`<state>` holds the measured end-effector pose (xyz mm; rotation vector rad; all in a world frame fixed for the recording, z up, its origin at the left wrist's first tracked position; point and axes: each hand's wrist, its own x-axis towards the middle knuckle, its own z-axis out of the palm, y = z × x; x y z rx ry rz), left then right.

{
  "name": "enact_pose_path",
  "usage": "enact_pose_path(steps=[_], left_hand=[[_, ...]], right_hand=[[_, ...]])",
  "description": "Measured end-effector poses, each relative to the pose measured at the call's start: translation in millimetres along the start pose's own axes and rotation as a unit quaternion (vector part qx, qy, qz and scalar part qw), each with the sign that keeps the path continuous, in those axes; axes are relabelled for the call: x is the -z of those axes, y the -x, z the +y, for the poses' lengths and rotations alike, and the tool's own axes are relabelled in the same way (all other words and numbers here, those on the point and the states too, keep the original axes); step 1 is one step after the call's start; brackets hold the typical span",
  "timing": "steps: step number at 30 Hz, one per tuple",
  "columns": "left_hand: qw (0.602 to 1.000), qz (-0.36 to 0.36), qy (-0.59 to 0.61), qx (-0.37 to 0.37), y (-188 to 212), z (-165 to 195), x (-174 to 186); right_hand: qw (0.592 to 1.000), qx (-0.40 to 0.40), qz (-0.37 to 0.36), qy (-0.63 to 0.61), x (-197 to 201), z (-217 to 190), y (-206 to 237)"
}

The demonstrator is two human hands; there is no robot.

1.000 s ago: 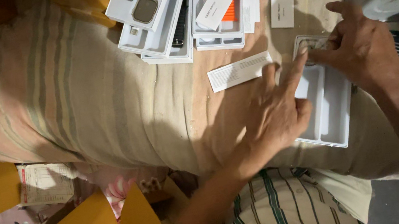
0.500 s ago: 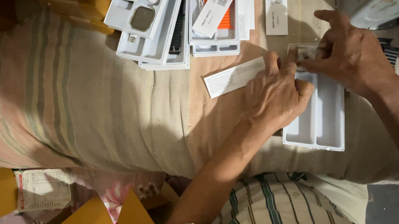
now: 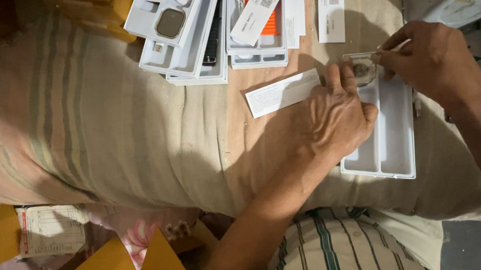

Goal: The person packs smartwatch retail boxes: they place a watch, charging cable, strap, and paper inserts into a white inner tray, close the box, and seal it with tape from a tape dispenser. They repeat the packing cycle for multiple boxes, setting finished boxes aside.

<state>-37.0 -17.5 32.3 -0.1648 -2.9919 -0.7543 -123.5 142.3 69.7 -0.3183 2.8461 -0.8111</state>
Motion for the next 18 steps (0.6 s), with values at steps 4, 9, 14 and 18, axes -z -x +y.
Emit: enact_pose_path(steps=[4, 9, 14, 18], left_hand=[[1.000, 0.005, 0.021, -0.002, 0.6, -1.2, 1.6], [1.000, 0.010, 0.012, -0.006, -1.3, -1.2, -1.4], [1.000, 0.025, 0.008, -0.013, -3.8, -1.4, -7.5], [0.999, -0.040, 0.012, 0.002, -6.7, -3.1, -9.6]], right_hand=[[1.000, 0.013, 0.016, 0.008, -5.0, 5.5, 0.1], [0.999, 0.022, 0.029, 0.018, -10.8, 14.2, -5.8], [0.998, 0.025, 0.055, 0.000, -16.0, 20.1, -7.0], [0.998, 0.008, 0.058, 0.031, -18.7, 21.7, -7.4]])
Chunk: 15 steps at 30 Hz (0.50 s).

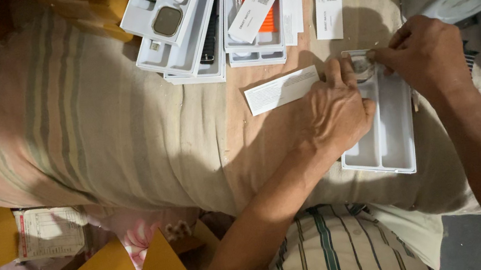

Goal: The person packs smartwatch retail boxes: they place a watch, charging cable, strap, and paper inserts into a white inner tray, close the box, and seal it with tape from a tape dispenser. They repeat the packing cycle for multiple boxes, setting finished boxes aside.

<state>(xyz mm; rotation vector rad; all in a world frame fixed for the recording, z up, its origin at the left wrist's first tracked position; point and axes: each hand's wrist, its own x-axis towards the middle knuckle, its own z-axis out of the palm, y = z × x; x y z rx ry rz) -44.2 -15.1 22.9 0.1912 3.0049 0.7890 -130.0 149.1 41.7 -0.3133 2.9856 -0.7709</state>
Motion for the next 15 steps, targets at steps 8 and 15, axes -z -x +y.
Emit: enact_pose_path(steps=[8, 15], left_hand=[[1.000, 0.031, -0.001, -0.003, -0.5, 2.3, -4.5], [0.999, 0.051, 0.010, 0.007, 0.1, 3.1, -2.8]], right_hand=[[0.999, -0.010, 0.010, 0.052, -5.4, 3.1, -4.9], [0.997, -0.027, 0.003, 0.079, -9.9, 4.5, -10.0]])
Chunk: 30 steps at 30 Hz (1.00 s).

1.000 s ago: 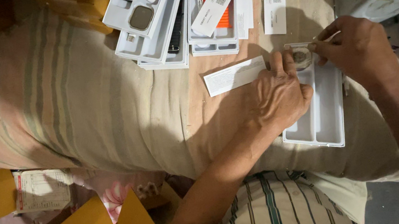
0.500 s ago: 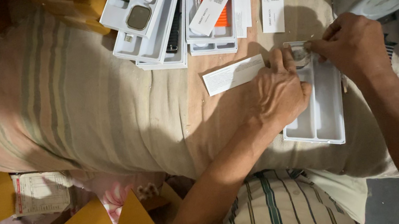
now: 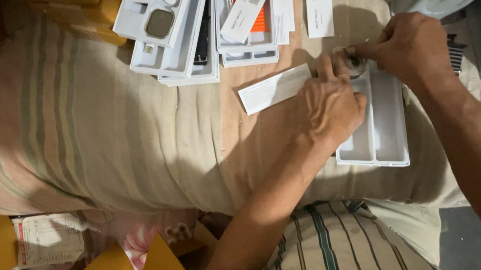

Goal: The person packs smartwatch retail boxes: they place a watch, charging cable, strap, and paper inserts into a white inner tray, close the box, and seal it with tape from a tape dispenser. They repeat the packing cycle for multiple boxes, setting finished boxes aside.

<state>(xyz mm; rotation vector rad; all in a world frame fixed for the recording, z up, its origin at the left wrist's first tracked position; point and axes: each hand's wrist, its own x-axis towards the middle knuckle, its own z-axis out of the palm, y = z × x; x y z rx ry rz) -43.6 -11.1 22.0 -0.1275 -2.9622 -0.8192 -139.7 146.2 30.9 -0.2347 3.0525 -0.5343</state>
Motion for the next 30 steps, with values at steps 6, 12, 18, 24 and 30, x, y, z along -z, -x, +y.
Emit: enact_pose_path(steps=[6, 12, 18, 24, 30], left_hand=[[0.999, -0.036, 0.018, -0.004, -0.9, 0.0, 14.6], [0.996, -0.086, -0.002, -0.012, -2.0, 1.5, 27.0], [0.994, -0.111, -0.007, -0.011, -1.6, 1.5, 26.6], [0.991, -0.134, -0.015, 0.012, -1.4, 4.5, 28.3], [0.993, -0.121, -0.003, 0.005, 1.8, 6.3, 32.5]], right_hand=[[0.998, -0.009, -0.024, -0.056, 5.2, 4.0, -0.4], [0.989, -0.059, -0.110, -0.085, 15.0, 7.3, -4.7], [0.981, -0.062, -0.148, -0.110, 21.0, 10.8, -4.6], [0.985, -0.051, -0.151, -0.066, 29.5, 5.1, -1.2], [0.982, -0.028, -0.174, -0.065, 37.1, 8.8, 2.1]])
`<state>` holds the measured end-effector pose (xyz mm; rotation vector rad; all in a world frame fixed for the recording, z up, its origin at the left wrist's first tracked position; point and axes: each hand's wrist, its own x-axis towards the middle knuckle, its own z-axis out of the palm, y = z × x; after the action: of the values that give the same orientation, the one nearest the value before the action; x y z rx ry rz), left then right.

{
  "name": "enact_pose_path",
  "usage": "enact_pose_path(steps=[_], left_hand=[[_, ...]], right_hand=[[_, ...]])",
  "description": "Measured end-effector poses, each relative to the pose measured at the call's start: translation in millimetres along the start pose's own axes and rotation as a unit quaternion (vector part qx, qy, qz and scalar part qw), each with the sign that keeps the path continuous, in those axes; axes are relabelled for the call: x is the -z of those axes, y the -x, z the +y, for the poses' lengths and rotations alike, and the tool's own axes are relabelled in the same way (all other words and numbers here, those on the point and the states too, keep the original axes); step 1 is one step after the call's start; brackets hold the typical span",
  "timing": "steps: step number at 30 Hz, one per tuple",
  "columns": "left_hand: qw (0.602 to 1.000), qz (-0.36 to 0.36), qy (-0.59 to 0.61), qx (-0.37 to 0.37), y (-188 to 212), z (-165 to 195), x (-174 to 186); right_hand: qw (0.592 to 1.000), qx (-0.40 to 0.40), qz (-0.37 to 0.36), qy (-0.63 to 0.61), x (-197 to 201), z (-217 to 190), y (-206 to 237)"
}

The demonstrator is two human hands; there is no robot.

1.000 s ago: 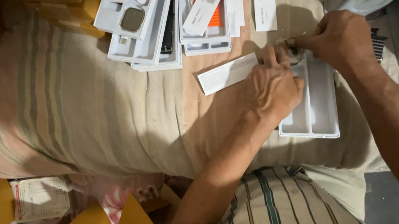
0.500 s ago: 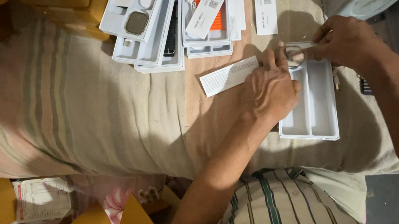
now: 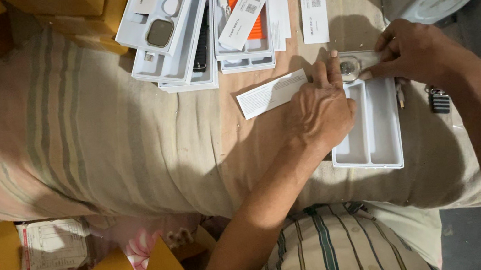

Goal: The person packs smartwatch retail boxes: they place a watch, charging cable, strap, and paper inserts into a white inner tray, close the box, and seal it with tape from a tape dispenser. They repeat the packing cycle for multiple boxes, setting finished boxes aside.

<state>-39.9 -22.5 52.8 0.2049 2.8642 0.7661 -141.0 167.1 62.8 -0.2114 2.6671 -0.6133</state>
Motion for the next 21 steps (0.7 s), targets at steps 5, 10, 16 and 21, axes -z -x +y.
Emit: enact_pose_path(steps=[5, 10, 16, 21], left_hand=[[1.000, 0.018, -0.019, -0.013, -2.1, -1.5, -4.5], [0.999, 0.047, -0.003, -0.022, -6.5, -6.7, -20.9], [0.993, 0.114, -0.006, -0.020, -10.5, -6.8, -44.2], [0.997, 0.011, 0.051, 0.050, -7.8, -10.3, -38.1]], right_hand=[[0.992, 0.044, 0.018, -0.115, 7.1, 2.2, 26.7], [0.971, 0.048, 0.226, -0.063, -25.6, 2.5, 98.7], [0.929, 0.217, 0.266, 0.140, -51.8, -5.5, 103.1], [0.922, 0.273, 0.194, 0.193, -57.3, -25.4, 74.0]])
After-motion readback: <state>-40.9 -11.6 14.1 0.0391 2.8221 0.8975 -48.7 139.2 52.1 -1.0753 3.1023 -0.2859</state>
